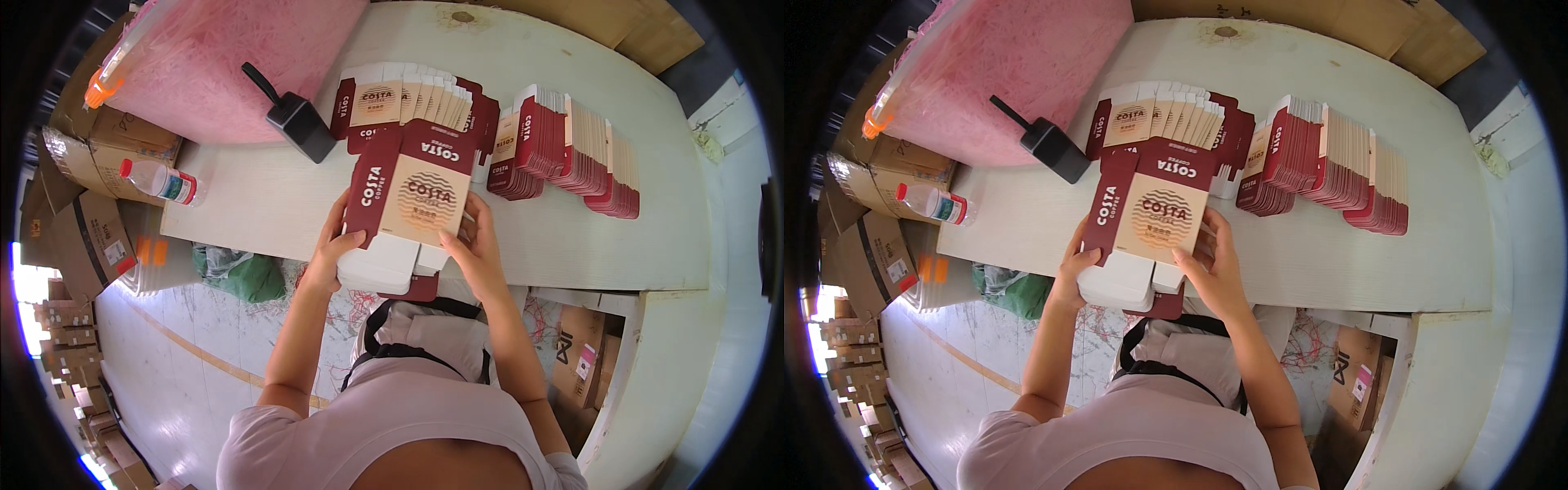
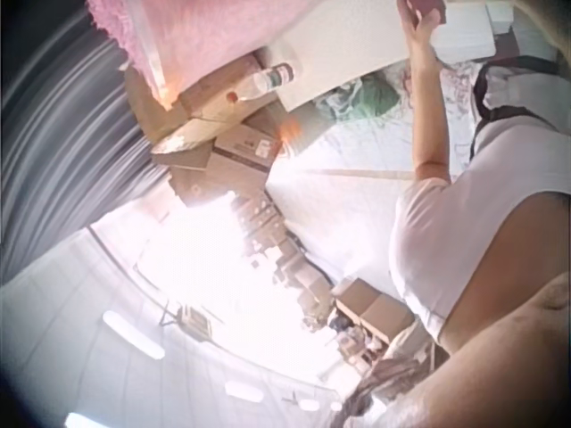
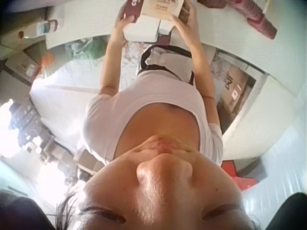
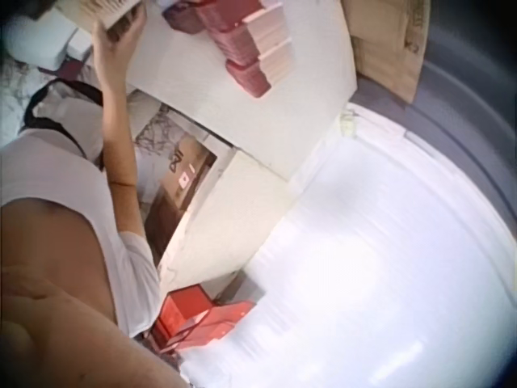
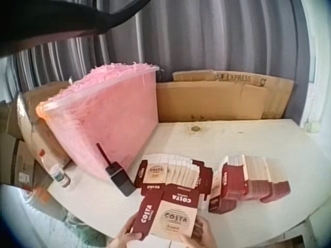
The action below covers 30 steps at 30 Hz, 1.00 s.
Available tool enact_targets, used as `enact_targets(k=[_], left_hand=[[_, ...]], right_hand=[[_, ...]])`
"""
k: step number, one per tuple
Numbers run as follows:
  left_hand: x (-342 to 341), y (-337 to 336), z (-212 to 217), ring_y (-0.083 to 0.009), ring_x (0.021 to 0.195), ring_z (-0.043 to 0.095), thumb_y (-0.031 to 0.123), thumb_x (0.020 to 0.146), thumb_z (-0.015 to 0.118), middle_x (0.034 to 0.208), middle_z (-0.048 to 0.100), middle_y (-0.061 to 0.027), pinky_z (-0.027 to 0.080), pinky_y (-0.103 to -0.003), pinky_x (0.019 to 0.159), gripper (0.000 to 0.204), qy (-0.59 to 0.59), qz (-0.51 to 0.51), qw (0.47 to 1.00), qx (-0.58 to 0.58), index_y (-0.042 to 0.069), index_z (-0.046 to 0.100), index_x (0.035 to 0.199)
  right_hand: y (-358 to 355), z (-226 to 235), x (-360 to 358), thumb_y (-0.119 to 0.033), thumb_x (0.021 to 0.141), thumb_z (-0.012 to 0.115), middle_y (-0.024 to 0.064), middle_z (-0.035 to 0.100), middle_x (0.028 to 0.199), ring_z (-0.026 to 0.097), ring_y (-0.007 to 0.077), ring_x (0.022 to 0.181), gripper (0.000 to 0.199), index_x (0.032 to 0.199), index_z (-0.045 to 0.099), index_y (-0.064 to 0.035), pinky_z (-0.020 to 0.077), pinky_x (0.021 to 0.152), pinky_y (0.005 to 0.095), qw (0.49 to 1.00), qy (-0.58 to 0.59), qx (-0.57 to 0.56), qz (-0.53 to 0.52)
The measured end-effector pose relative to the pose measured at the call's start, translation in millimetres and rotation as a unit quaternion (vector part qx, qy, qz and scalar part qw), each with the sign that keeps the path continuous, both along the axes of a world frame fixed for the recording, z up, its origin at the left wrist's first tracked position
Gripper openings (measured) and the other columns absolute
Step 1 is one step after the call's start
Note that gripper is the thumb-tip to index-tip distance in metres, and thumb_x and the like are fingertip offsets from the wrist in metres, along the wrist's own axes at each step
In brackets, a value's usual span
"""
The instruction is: The person assembles cardboard coffee boxes by hand, taking flat cutouts from a stack and folding the flaps together until they form a rectangular box.
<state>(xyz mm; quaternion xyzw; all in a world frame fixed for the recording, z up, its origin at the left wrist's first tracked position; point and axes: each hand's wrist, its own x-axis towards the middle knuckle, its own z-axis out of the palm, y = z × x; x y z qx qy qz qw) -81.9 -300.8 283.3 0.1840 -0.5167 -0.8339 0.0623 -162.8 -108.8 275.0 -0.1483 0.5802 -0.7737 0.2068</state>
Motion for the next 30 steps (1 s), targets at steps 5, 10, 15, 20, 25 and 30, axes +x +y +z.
enact_targets(k=[5,10,15,20,25,30], left_hand=[[-24,16,3,-0.0246,0.122,0.036,0.016,0.061,0.062,0.133,0.037,-0.0144,0.028,-0.034,0.1,0.089,0.044,-0.089,0.995,0.002,0.003,0.02,0.138],[-43,25,10,-0.0246,0.123,0.035,0.016,0.067,0.066,0.133,0.036,-0.0149,0.029,-0.036,0.101,0.087,0.022,-0.185,0.981,0.047,0.003,0.018,0.138],[-55,43,10,-0.0225,0.113,0.045,0.016,0.073,0.066,0.123,0.045,-0.0138,0.036,-0.035,0.094,0.071,-0.025,-0.165,0.985,0.036,0.002,0.027,0.131],[-57,56,11,-0.0218,0.111,0.046,0.013,0.072,0.064,0.12,0.047,-0.0124,0.036,-0.033,0.093,0.067,-0.007,-0.148,0.983,0.112,0.002,0.03,0.129],[-44,67,6,-0.0221,0.112,0.044,0.013,0.066,0.065,0.12,0.047,-0.0124,0.035,-0.034,0.094,0.072,0.016,-0.128,0.989,0.07,0.002,0.03,0.128],[-33,60,23,-0.0221,0.105,0.051,0.01,0.064,0.062,0.114,0.052,-0.0129,0.04,-0.034,0.09,0.066,-0.01,-0.137,0.983,0.122,-0.001,0.037,0.125]], right_hand=[[22,-2,-4,-0.01,0.081,0.058,0.0158,0.036,0.127,0.04,0.0241,0.117,0.062,0.131,0.022,0.0003,0.0361,0.096,0.038,0.995,0.07,0.033,-0.055],[56,-1,3,-0.015,0.081,0.06,0.0157,0.029,0.134,0.033,0.0277,0.124,0.065,0.133,0.024,0.0016,0.0303,0.1,0.0386,0.985,0.162,0.044,-0.041],[68,3,-3,-0.014,0.084,0.054,0.0186,0.027,0.137,0.035,0.0296,0.123,0.053,0.128,0.031,0.005,0.0283,0.1,0.0383,0.963,0.233,0.132,-0.037],[59,-6,5,-0.011,0.084,0.05,0.0228,0.029,0.134,0.034,0.0316,0.122,0.054,0.129,0.026,0.0073,0.0278,0.099,0.038,0.937,0.281,0.169,-0.118],[68,1,18,-0.024,0.083,0.058,0.0208,0.023,0.136,0.027,0.0283,0.125,0.077,0.135,0.009,0.0029,0.0228,0.103,0.0402,0.989,0.105,0.057,-0.086],[65,4,34,-0.032,0.082,0.06,0.0177,0.02,0.137,0.023,0.0265,0.127,0.088,0.138,-0.002,-0.0019,0.0206,0.103,0.039,0.998,0.057,0.009,-0.03]])
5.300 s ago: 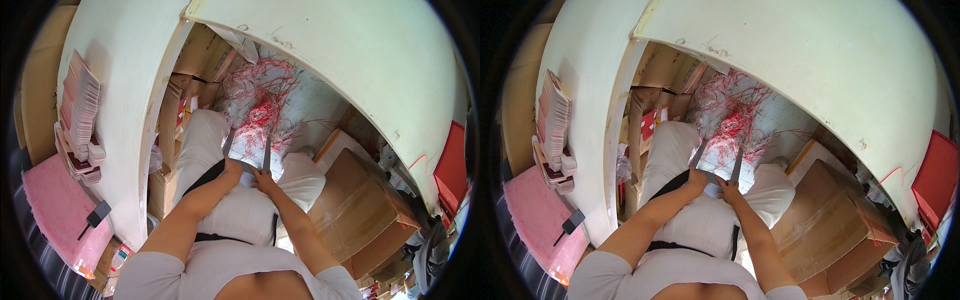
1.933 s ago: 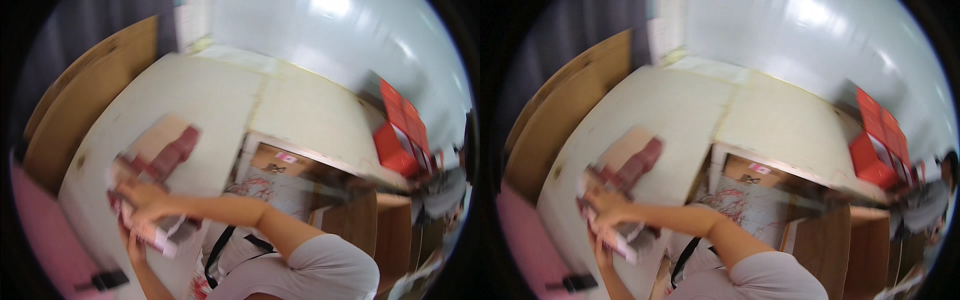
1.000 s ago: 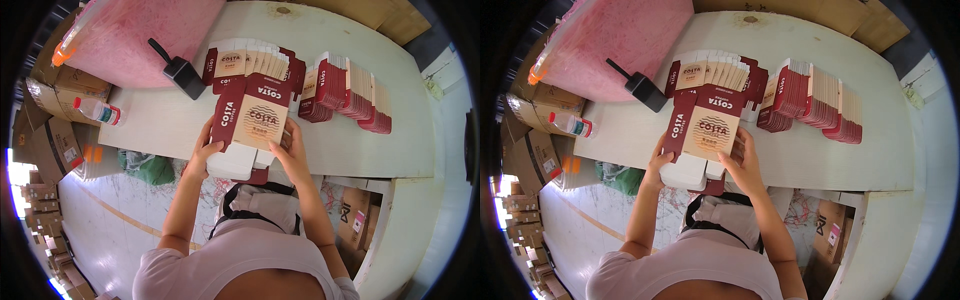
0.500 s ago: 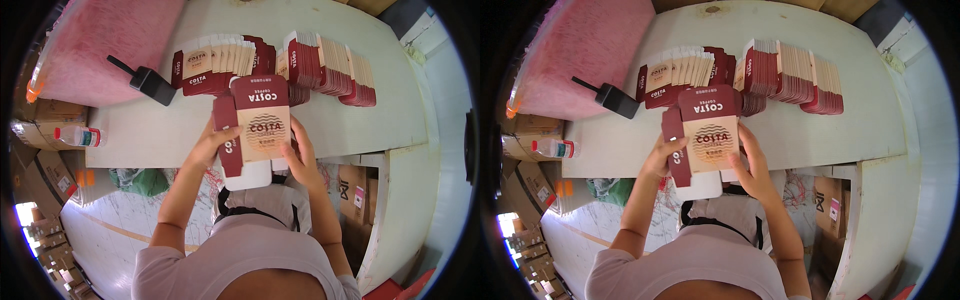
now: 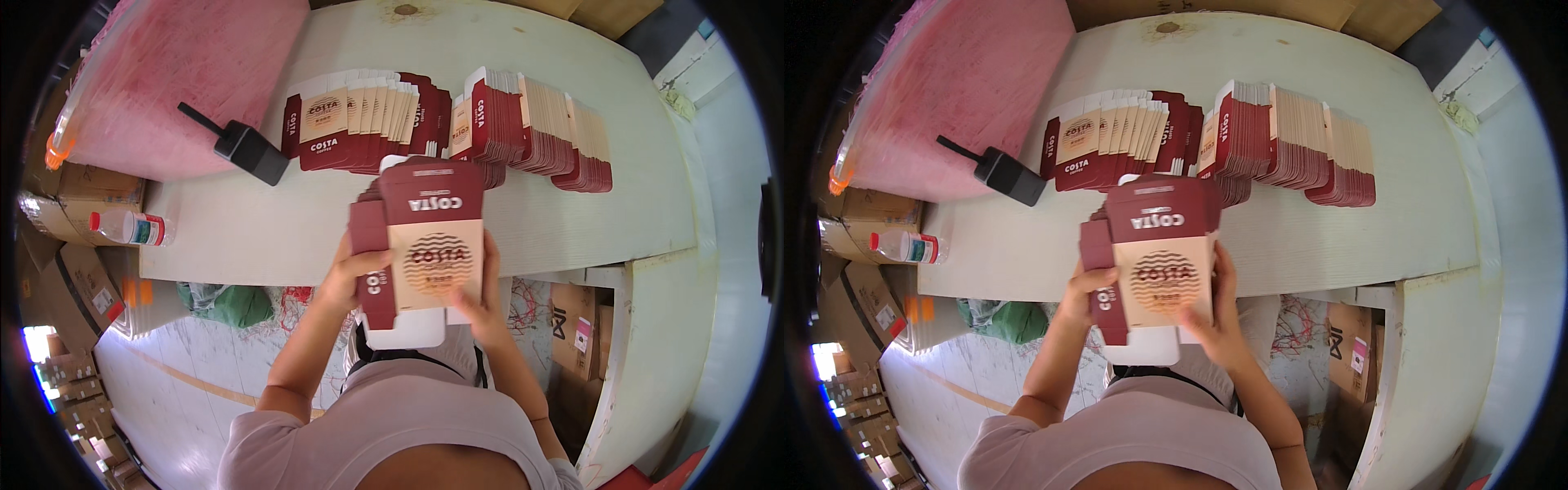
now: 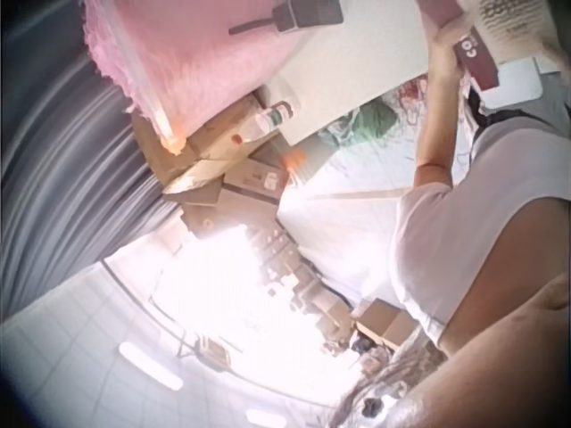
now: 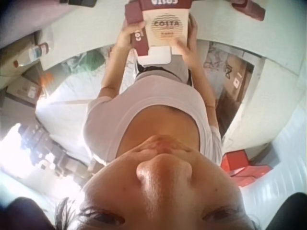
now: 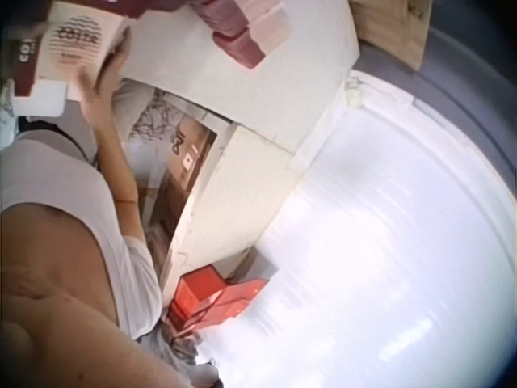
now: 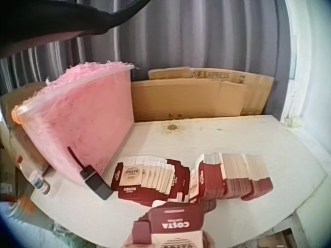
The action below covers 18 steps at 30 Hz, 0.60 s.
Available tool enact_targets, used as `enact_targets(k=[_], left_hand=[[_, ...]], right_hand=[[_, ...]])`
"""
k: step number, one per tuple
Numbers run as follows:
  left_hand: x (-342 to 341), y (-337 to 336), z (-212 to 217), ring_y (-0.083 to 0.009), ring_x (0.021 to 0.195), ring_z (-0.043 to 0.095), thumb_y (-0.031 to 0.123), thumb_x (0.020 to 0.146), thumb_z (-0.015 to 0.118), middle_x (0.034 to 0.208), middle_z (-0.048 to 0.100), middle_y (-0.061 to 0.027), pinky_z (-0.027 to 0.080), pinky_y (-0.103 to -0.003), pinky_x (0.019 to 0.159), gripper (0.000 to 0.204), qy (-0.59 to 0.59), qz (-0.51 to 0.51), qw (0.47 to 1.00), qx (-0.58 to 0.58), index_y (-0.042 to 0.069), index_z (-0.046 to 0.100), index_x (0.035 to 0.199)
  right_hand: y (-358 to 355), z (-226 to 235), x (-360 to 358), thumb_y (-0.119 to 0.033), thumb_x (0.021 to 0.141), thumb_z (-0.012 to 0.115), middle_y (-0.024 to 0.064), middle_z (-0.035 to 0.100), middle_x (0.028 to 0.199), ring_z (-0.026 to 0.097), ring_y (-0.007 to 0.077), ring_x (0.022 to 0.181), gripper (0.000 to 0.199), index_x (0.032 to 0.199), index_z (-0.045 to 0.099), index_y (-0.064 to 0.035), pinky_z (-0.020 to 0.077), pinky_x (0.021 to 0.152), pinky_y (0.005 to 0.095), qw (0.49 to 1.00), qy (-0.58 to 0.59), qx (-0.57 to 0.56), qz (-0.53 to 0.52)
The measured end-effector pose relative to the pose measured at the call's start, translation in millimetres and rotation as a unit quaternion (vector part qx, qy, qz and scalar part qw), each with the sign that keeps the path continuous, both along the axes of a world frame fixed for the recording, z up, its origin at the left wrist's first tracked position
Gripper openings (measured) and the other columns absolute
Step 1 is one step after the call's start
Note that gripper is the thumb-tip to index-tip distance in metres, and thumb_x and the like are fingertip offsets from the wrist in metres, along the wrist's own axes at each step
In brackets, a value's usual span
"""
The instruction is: The person assembles cardboard coffee boxes by hand, taking flat cutouts from a stack and folding the flaps together until they form a rectangular box.
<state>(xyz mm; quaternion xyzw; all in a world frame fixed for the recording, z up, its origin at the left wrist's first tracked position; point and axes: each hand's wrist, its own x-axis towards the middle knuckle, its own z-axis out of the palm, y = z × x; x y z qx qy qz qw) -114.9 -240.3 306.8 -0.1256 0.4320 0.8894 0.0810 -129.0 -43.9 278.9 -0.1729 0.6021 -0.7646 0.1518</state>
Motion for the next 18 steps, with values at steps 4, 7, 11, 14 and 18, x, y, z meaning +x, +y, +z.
enact_targets(k=[4,7,11,14,18], left_hand=[[18,-39,-9,-0.0239,0.101,0.054,0.012,0.067,0.062,0.113,0.054,-0.0142,0.044,-0.036,0.086,0.063,-0.113,0.067,0.991,0.0,0.0,0.039,0.125],[28,-95,-22,-0.0236,0.095,0.058,0.014,0.069,0.062,0.109,0.056,-0.0137,0.047,-0.034,0.082,0.058,-0.109,0.069,0.991,-0.029,-0.001,0.042,0.122],[21,-135,-3,-0.0219,0.091,0.059,0.02,0.073,0.063,0.105,0.058,-0.0122,0.048,-0.033,0.079,0.054,-0.056,0.089,0.983,-0.151,-0.001,0.045,0.119],[23,-177,-3,-0.0199,0.09,0.059,0.023,0.074,0.063,0.105,0.059,-0.0116,0.048,-0.031,0.078,0.052,-0.161,0.089,0.963,-0.199,0.0,0.047,0.118],[35,-196,8,-0.0182,0.088,0.059,0.023,0.07,0.065,0.103,0.059,-0.0108,0.047,-0.029,0.077,0.054,-0.106,0.044,0.965,-0.235,-0.002,0.049,0.116]], right_hand=[[-15,5,5,-0.023,0.081,0.06,0.0168,0.012,0.14,0.022,0.0257,0.128,0.091,0.138,-0.01,-0.0038,0.0224,0.103,0.0398,0.993,0.004,-0.032,0.115],[-32,2,10,-0.017,0.079,0.063,0.0186,0.011,0.141,0.025,0.0257,0.127,0.093,0.139,-0.006,-0.0052,0.0278,0.101,0.0426,0.97,-0.09,-0.053,0.22],[-46,3,11,-0.016,0.079,0.062,0.0166,0.018,0.141,0.032,0.0278,0.124,0.081,0.139,0.007,-0.0064,0.0309,0.098,0.042,0.966,-0.058,-0.019,0.252],[-51,3,6,-0.015,0.08,0.06,0.0152,0.022,0.139,0.033,0.028,0.123,0.067,0.134,0.022,-0.0071,0.0313,0.098,0.041,0.971,0.003,0.045,0.237],[-34,-10,-10,-0.015,0.076,0.064,0.0172,0.031,0.133,0.038,0.0271,0.118,0.053,0.123,0.041,-0.0065,0.0391,0.09,0.0375,0.986,0.039,0.107,0.123]])
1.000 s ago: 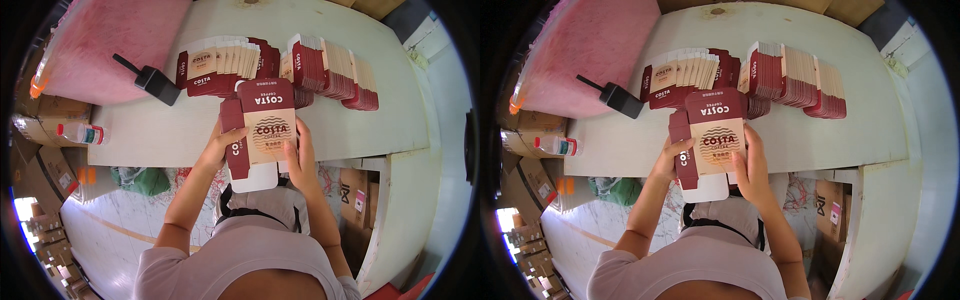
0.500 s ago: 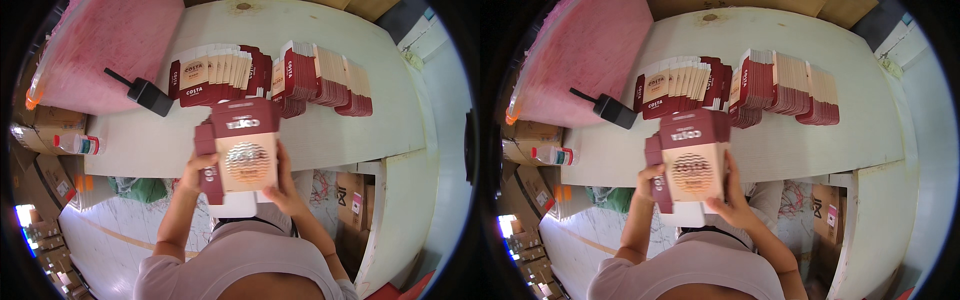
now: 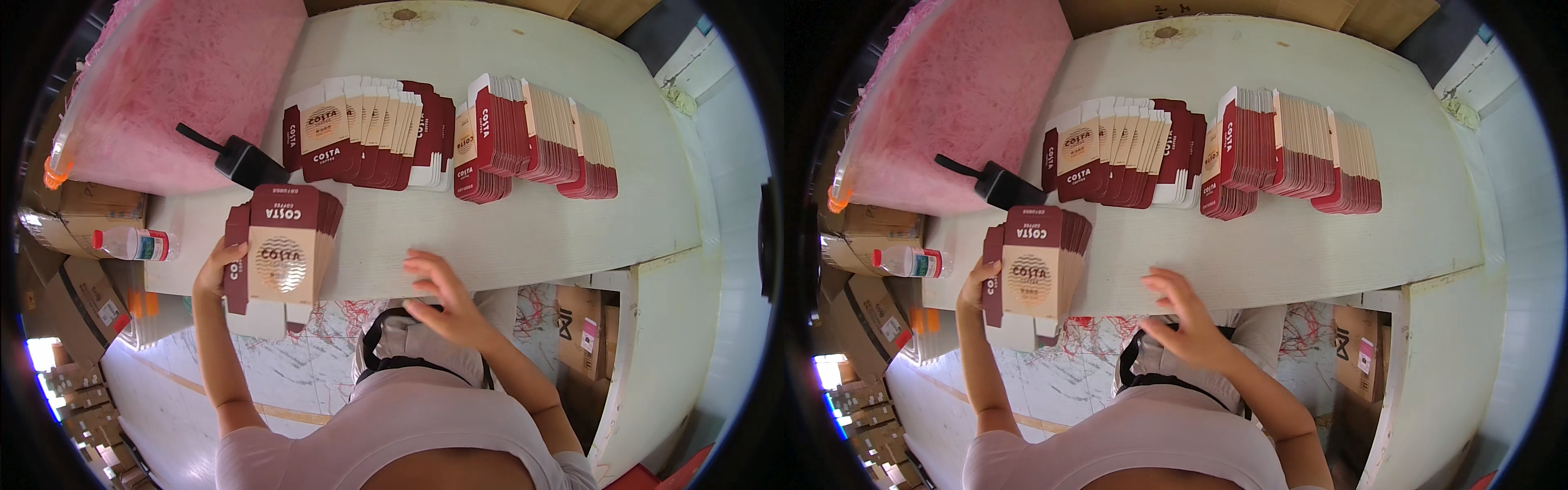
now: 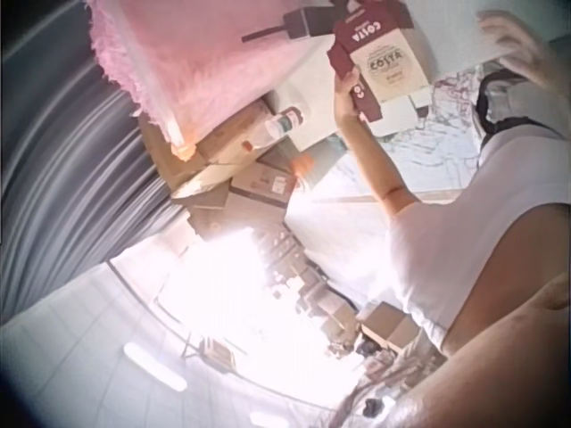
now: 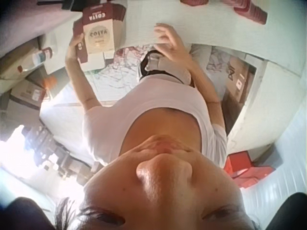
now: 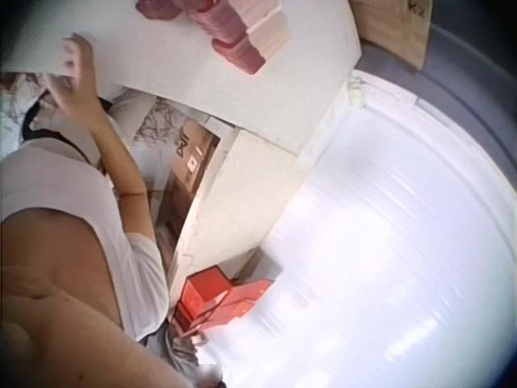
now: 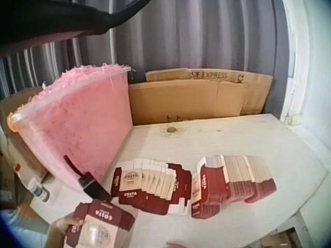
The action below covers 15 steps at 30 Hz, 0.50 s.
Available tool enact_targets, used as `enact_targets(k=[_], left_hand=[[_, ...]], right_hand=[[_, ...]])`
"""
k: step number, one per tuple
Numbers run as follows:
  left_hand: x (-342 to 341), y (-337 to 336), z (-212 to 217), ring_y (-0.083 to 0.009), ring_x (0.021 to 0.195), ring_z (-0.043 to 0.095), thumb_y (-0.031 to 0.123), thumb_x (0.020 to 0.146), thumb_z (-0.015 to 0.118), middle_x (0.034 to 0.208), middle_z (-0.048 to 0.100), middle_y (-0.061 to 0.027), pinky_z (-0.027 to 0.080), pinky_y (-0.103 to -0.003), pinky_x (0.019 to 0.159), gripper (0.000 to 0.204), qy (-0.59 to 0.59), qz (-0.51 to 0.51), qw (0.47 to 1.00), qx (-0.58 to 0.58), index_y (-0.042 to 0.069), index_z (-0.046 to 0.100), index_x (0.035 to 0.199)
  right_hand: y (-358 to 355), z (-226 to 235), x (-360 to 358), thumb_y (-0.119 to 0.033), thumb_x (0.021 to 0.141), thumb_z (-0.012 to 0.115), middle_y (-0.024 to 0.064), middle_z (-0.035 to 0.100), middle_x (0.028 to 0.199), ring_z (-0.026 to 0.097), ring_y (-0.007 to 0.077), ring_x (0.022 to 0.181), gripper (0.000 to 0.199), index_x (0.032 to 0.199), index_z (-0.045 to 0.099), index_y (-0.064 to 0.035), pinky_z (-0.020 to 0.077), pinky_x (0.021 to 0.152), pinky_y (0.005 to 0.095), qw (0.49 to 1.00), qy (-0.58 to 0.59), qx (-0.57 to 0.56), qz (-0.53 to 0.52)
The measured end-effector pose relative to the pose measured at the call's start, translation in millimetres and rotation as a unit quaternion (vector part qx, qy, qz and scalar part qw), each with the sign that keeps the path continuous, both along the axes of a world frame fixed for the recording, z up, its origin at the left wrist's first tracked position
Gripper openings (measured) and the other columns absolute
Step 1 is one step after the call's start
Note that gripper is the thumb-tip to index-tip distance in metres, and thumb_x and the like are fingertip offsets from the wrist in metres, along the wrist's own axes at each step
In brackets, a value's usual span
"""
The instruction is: The person assembles cardboard coffee boxes by hand, taking flat cutouts from a stack and folding the flaps together until they form a rectangular box.
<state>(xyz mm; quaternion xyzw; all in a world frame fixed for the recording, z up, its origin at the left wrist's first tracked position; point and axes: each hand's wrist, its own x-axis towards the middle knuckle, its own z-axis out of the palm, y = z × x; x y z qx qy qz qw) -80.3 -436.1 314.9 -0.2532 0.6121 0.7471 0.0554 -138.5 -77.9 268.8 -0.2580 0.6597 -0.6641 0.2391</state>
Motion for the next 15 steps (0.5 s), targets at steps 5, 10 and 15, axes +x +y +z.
enact_targets(k=[5,10,15], left_hand=[[2,-13,1,-0.019,0.095,0.057,0.02,0.078,0.061,0.108,0.057,-0.0126,0.044,-0.029,0.081,0.052,-0.035,0.008,0.996,-0.082,-0.001,0.044,0.122],[0,18,23,-0.0315,0.111,0.046,0.015,0.08,0.058,0.121,0.046,-0.0191,0.038,-0.038,0.092,0.051,0.022,-0.064,0.759,-0.647,-0.001,0.039,0.125],[-10,78,72,-0.0303,0.108,0.05,0.004,0.074,0.058,0.116,0.052,-0.0167,0.039,-0.035,0.09,0.044,0.232,-0.12,0.807,-0.53,0.001,0.049,0.117]], right_hand=[[-1,10,-40,-0.015,0.076,0.063,0.0232,0.031,0.131,0.037,0.0347,0.119,0.052,0.121,0.04,-0.0058,0.0386,0.09,0.0407,0.977,0.161,0.093,-0.104],[-30,17,-88,-0.018,0.076,0.063,0.032,0.029,0.129,0.033,0.0448,0.119,0.055,0.122,0.038,-0.0052,0.0325,0.095,0.0465,0.915,0.319,0.181,-0.165],[-49,-3,-128,-0.032,0.075,0.063,0.0377,0.028,0.124,0.04,0.0444,0.112,0.062,0.122,0.035,-0.0026,0.037,0.091,0.0453,0.861,0.385,0.26,-0.207]])
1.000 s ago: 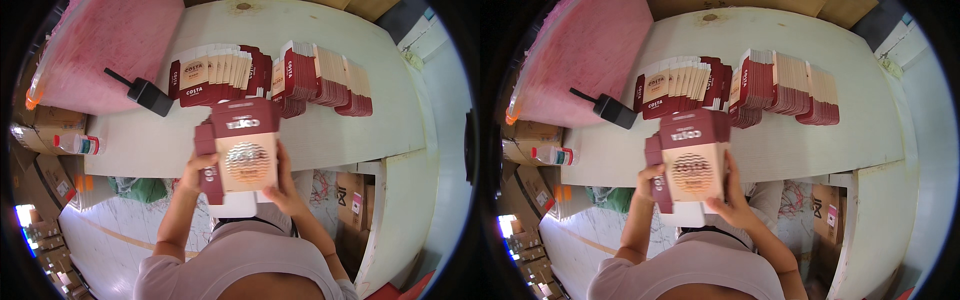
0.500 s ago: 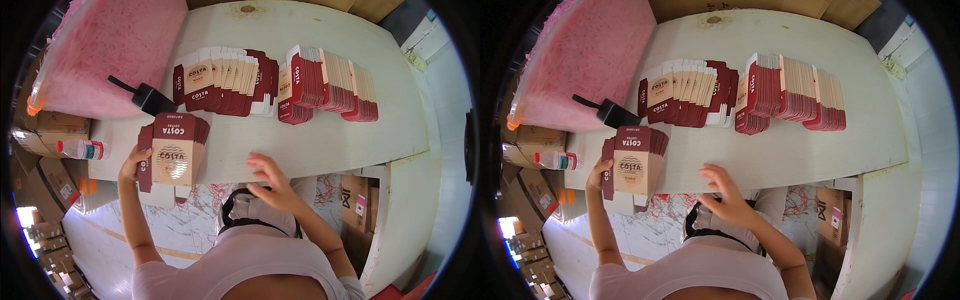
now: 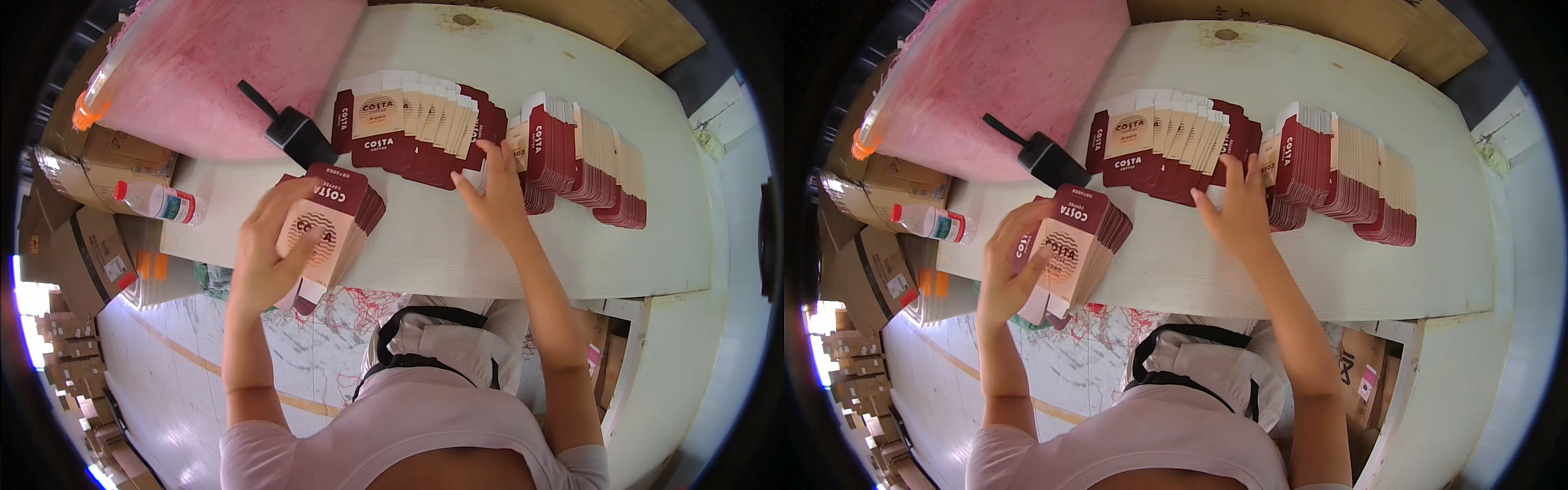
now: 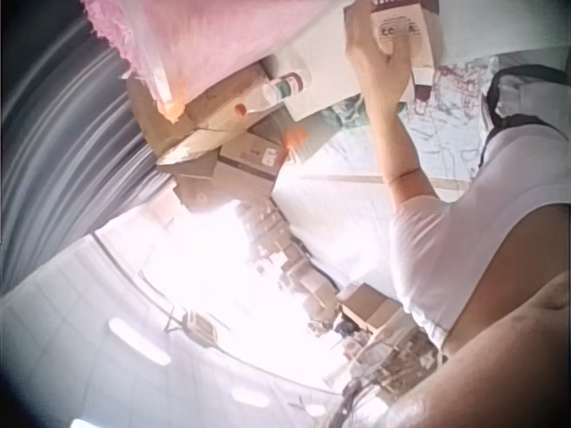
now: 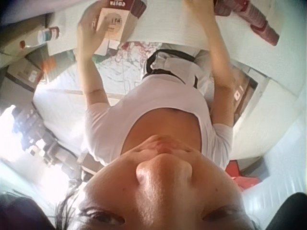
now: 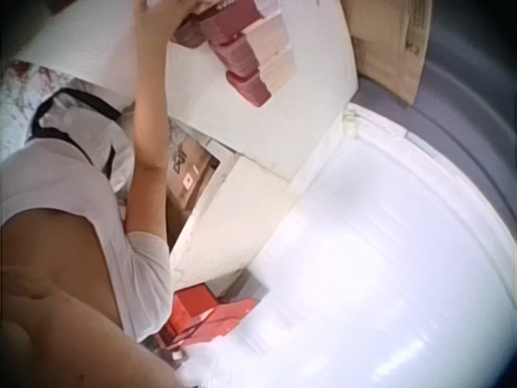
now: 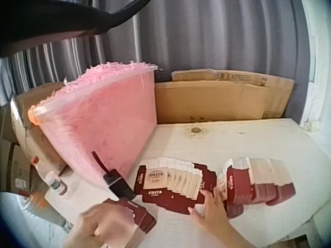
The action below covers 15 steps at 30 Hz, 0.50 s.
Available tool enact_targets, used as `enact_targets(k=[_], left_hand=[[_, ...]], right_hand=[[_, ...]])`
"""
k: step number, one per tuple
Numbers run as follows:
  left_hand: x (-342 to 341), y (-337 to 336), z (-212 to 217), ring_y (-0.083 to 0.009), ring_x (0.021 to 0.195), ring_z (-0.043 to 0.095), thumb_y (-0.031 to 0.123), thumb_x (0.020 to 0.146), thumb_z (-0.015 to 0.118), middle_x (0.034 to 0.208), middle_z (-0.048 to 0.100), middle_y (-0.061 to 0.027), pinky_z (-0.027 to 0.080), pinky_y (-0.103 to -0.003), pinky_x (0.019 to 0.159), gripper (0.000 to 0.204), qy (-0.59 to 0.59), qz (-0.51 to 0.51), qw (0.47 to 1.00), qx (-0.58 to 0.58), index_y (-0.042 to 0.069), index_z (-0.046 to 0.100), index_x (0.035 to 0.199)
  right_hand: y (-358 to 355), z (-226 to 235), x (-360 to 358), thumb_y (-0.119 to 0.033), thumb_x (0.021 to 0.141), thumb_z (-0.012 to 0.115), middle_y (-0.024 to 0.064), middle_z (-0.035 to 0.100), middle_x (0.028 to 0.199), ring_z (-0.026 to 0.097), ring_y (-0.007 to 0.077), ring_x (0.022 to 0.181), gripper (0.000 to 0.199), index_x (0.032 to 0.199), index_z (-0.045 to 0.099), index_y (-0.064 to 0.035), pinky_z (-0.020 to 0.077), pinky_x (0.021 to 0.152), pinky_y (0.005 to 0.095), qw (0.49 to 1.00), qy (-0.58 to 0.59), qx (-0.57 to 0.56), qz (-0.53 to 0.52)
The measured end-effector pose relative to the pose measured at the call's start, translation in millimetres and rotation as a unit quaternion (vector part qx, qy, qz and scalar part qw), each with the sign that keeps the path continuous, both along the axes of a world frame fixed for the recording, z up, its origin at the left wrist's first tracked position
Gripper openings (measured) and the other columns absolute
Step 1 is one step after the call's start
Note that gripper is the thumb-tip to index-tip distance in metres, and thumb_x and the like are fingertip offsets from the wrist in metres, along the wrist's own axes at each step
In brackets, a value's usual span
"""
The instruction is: The person assembles cardboard coffee boxes by hand, taking flat cutouts from a stack and folding the flaps together until they form a rectangular box.
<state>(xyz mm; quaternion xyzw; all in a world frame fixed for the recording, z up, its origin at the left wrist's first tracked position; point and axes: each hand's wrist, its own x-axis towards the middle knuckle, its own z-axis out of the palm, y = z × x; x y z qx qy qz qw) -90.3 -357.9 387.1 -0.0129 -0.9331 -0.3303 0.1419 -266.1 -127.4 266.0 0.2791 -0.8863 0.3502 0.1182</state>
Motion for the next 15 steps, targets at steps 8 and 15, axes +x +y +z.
enact_targets(k=[8,15], left_hand=[[-178,5,-62,-0.0292,0.116,0.04,0.031,0.074,0.061,0.125,0.04,-0.0225,0.033,-0.042,0.094,0.064,-0.198,0.143,0.966,0.089,-0.002,0.039,0.124],[-217,-11,-109,-0.0395,0.123,0.029,0.04,0.067,0.063,0.132,0.028,-0.0276,0.023,-0.046,0.102,0.079,-0.253,0.393,0.884,0.012,0.0,0.031,0.127]], right_hand=[[-12,-6,-40,-0.036,0.073,0.066,0.0301,0.038,0.117,0.051,0.0358,0.096,0.068,0.118,0.037,0.0053,0.0435,0.083,0.0409,0.983,-0.14,-0.084,-0.082],[-6,-5,-62,-0.035,0.07,0.068,0.024,0.054,0.099,0.054,0.0315,0.092,0.062,0.11,0.044,0.0064,0.0441,0.08,0.037,0.956,-0.212,-0.158,-0.126]])
